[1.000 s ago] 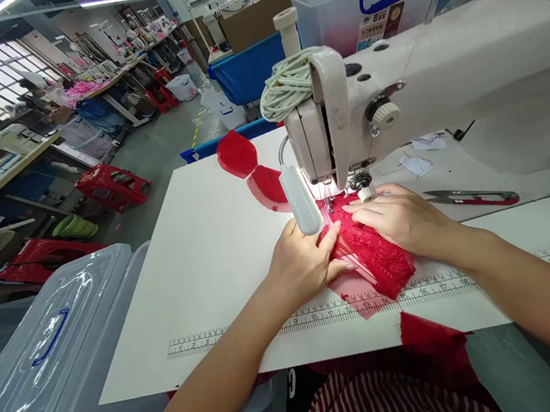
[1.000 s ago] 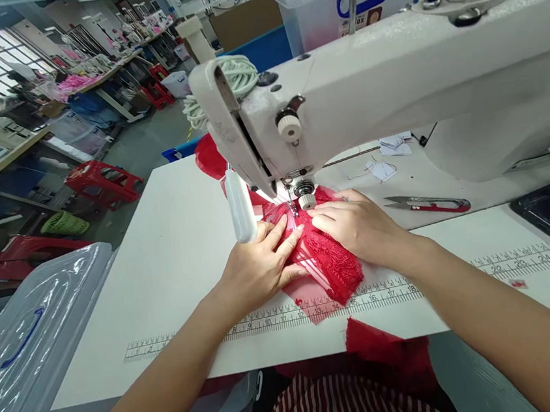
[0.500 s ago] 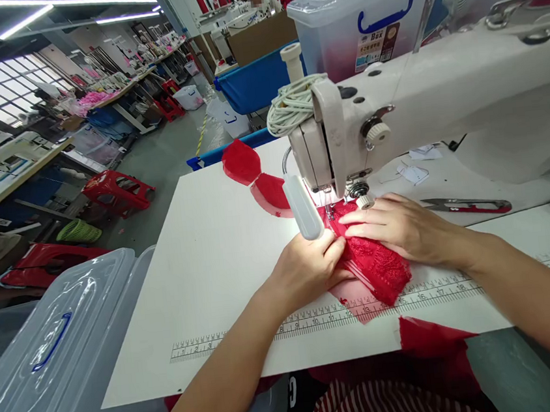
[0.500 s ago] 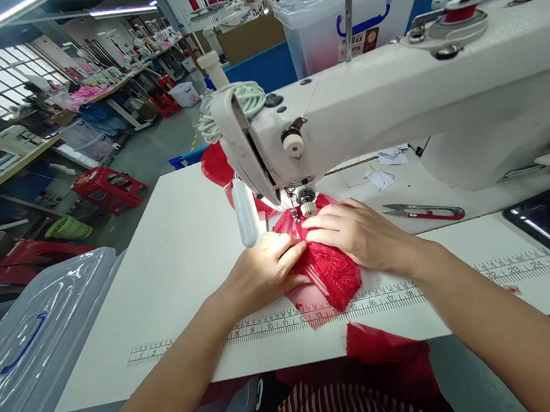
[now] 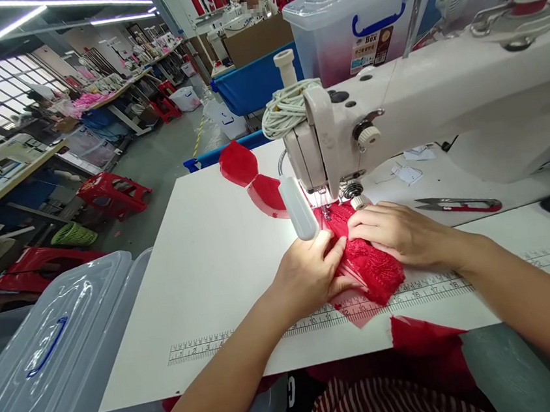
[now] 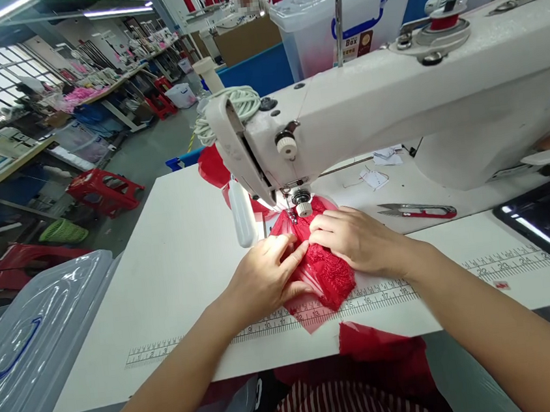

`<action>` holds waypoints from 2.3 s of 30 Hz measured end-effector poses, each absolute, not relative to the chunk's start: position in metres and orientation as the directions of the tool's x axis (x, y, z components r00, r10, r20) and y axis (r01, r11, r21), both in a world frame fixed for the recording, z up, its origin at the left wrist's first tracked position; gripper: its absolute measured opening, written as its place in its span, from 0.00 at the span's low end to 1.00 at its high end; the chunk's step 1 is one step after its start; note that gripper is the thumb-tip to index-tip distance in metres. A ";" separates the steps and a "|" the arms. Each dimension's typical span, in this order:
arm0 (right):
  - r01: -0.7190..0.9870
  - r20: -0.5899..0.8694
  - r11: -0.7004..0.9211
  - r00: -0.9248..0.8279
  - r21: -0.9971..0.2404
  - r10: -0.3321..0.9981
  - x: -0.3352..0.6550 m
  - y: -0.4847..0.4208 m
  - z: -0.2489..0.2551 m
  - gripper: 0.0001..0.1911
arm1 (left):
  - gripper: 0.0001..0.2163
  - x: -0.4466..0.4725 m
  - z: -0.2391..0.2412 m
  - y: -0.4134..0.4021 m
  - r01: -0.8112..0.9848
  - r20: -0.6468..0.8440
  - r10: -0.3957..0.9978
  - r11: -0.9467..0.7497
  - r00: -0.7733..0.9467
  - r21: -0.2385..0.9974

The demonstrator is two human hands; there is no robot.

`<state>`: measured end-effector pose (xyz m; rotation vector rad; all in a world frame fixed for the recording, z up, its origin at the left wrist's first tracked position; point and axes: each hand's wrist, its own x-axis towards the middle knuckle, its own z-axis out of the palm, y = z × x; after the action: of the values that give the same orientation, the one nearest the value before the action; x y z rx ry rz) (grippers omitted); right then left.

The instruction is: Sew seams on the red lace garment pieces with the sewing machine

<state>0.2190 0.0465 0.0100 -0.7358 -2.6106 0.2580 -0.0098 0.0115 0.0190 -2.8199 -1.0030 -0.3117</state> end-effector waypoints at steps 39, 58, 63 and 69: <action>0.420 0.583 0.715 -0.414 -0.559 0.699 0.212 0.034 0.005 0.07 | 0.08 -0.017 0.014 0.030 0.610 0.419 0.535 -0.790 0.733 -0.059; 0.405 0.247 0.622 -0.669 -0.670 0.701 0.211 0.035 0.017 0.11 | 0.10 -0.014 0.005 0.019 0.549 0.582 0.409 -0.832 0.703 -0.078; 0.552 0.449 0.688 -0.521 -0.472 0.726 0.202 0.031 0.003 0.06 | 0.11 -0.013 0.003 0.017 0.551 0.590 0.401 -0.829 0.701 -0.091; 0.706 0.502 0.641 -0.454 -0.302 0.736 0.198 0.030 0.005 0.11 | 0.10 -0.013 0.001 0.018 0.554 0.599 0.398 -0.827 0.695 -0.093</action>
<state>0.1982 0.0299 0.0054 -1.1190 -2.2546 0.0659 -0.0134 0.0180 0.0010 -2.6402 -0.7575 -0.8411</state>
